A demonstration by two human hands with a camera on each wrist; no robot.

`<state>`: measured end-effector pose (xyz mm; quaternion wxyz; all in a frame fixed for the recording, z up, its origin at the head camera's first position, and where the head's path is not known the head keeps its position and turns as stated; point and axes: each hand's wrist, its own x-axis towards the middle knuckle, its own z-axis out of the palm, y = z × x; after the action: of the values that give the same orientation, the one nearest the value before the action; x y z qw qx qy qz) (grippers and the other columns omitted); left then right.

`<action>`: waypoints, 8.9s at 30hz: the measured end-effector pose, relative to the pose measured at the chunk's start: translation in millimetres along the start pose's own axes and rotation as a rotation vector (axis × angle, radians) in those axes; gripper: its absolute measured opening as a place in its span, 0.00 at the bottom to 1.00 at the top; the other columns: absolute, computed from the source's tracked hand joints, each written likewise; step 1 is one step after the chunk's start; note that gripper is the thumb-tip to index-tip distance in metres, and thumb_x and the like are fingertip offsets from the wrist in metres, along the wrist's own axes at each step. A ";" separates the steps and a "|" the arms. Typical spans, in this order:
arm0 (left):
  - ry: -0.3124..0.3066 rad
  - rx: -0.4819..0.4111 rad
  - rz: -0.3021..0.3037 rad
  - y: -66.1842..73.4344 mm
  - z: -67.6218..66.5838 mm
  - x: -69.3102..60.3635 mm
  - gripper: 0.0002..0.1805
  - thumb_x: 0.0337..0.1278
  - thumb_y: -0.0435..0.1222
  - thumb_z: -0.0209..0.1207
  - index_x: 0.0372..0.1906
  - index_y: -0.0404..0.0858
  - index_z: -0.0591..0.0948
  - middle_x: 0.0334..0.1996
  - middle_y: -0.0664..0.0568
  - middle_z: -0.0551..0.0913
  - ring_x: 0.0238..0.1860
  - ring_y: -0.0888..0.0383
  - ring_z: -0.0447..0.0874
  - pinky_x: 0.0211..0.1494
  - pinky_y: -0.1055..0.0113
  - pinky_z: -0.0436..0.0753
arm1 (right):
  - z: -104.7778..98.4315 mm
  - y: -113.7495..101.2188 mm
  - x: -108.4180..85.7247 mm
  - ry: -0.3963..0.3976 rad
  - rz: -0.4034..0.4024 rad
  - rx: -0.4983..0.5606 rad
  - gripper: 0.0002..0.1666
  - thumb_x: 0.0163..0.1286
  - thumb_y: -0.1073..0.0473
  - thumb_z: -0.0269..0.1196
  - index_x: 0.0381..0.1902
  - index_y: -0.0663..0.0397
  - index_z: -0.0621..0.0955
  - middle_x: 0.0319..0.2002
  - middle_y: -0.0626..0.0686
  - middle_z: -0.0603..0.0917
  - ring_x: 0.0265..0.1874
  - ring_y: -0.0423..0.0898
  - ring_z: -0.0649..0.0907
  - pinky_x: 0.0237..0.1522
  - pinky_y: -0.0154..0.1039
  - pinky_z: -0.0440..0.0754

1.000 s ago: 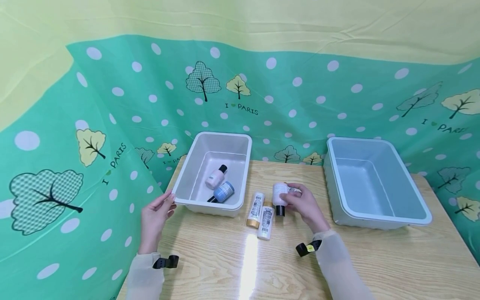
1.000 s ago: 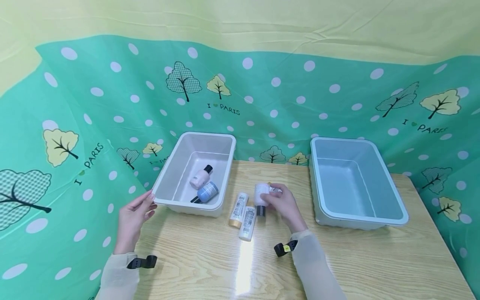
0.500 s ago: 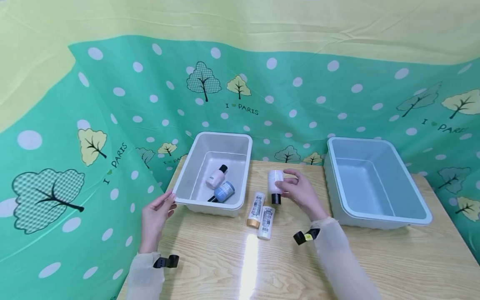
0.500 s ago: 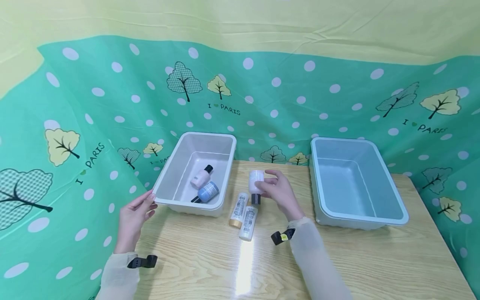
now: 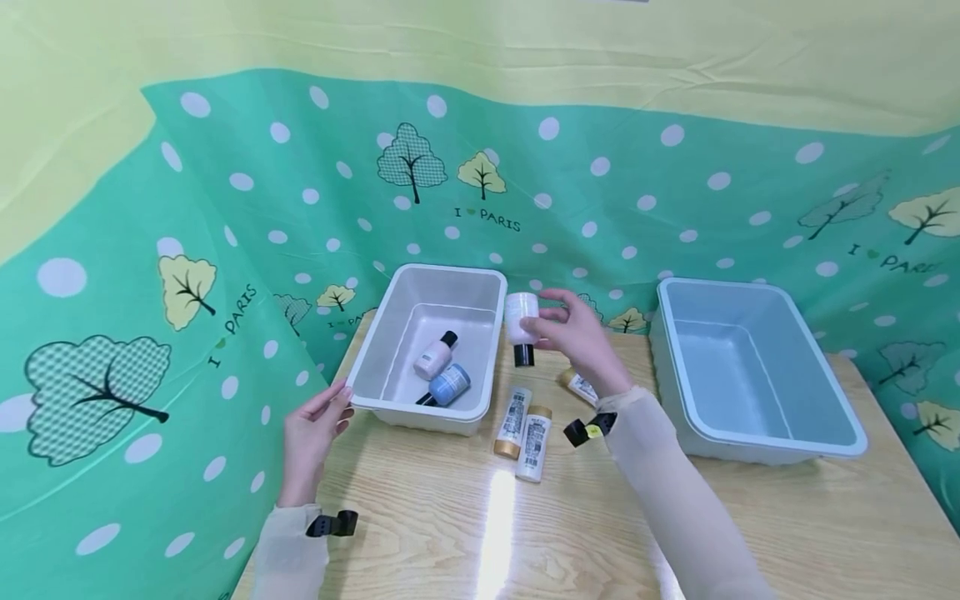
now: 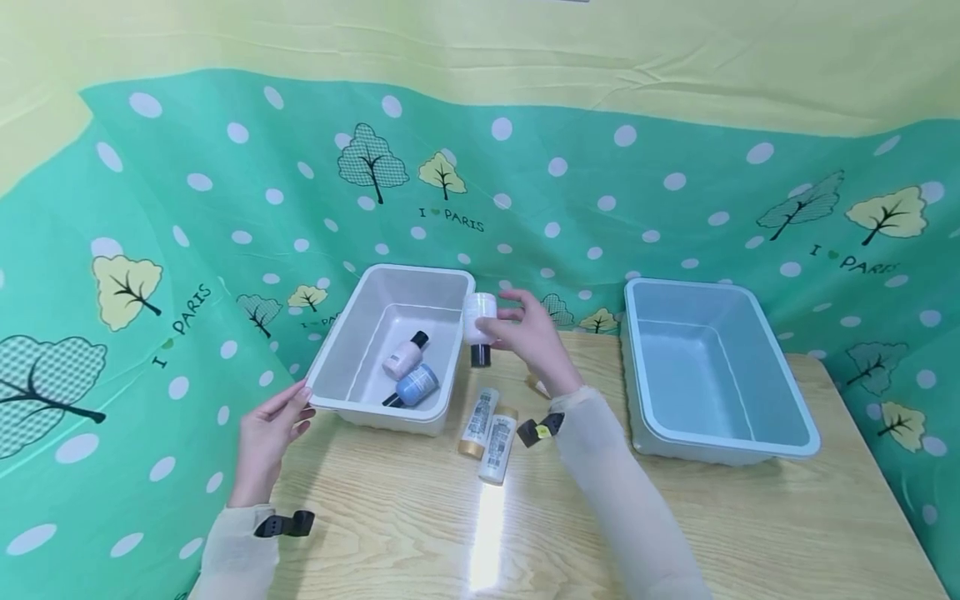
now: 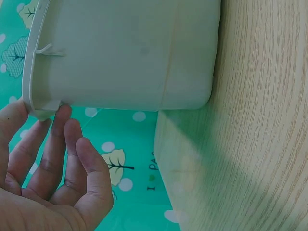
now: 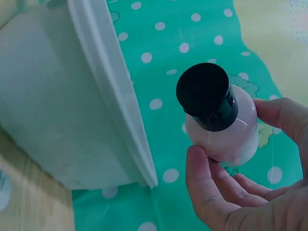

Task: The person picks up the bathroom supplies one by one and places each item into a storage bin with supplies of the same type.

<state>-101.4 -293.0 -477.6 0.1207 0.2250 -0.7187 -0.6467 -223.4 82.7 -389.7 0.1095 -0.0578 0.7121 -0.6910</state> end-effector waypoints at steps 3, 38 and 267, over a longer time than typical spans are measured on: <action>-0.006 0.000 -0.002 -0.1 0.4 0.0 0.28 0.59 0.48 0.69 0.60 0.38 0.82 0.34 0.64 0.88 0.36 0.59 0.88 0.37 0.70 0.86 | 11.7 -14.0 8.4 -0.018 -0.011 -0.003 0.45 0.61 0.60 0.73 0.72 0.58 0.65 0.55 0.62 0.79 0.47 0.57 0.85 0.45 0.46 0.86; -0.003 -0.022 0.024 -1.5 -0.4 -1.5 0.27 0.58 0.47 0.70 0.59 0.38 0.83 0.34 0.59 0.89 0.35 0.58 0.88 0.38 0.68 0.86 | 145.1 4.1 101.7 0.004 0.214 -0.257 0.34 0.59 0.59 0.73 0.58 0.67 0.70 0.46 0.60 0.76 0.32 0.49 0.82 0.41 0.46 0.87; -0.482 -0.227 -0.122 -45.3 197.7 -104.3 0.29 0.57 0.25 0.67 0.63 0.20 0.72 0.50 0.31 0.81 0.45 0.48 0.86 0.47 0.59 0.86 | -271.4 88.1 -221.5 0.861 0.177 0.325 0.22 0.66 0.58 0.70 0.58 0.49 0.83 0.49 0.45 0.76 0.40 0.39 0.82 0.30 0.34 0.87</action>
<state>-95.0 -72.8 -536.4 -0.0686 0.0924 -0.6346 -0.7642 -66.6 401.5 -455.0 -0.1297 0.3130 0.5775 -0.7428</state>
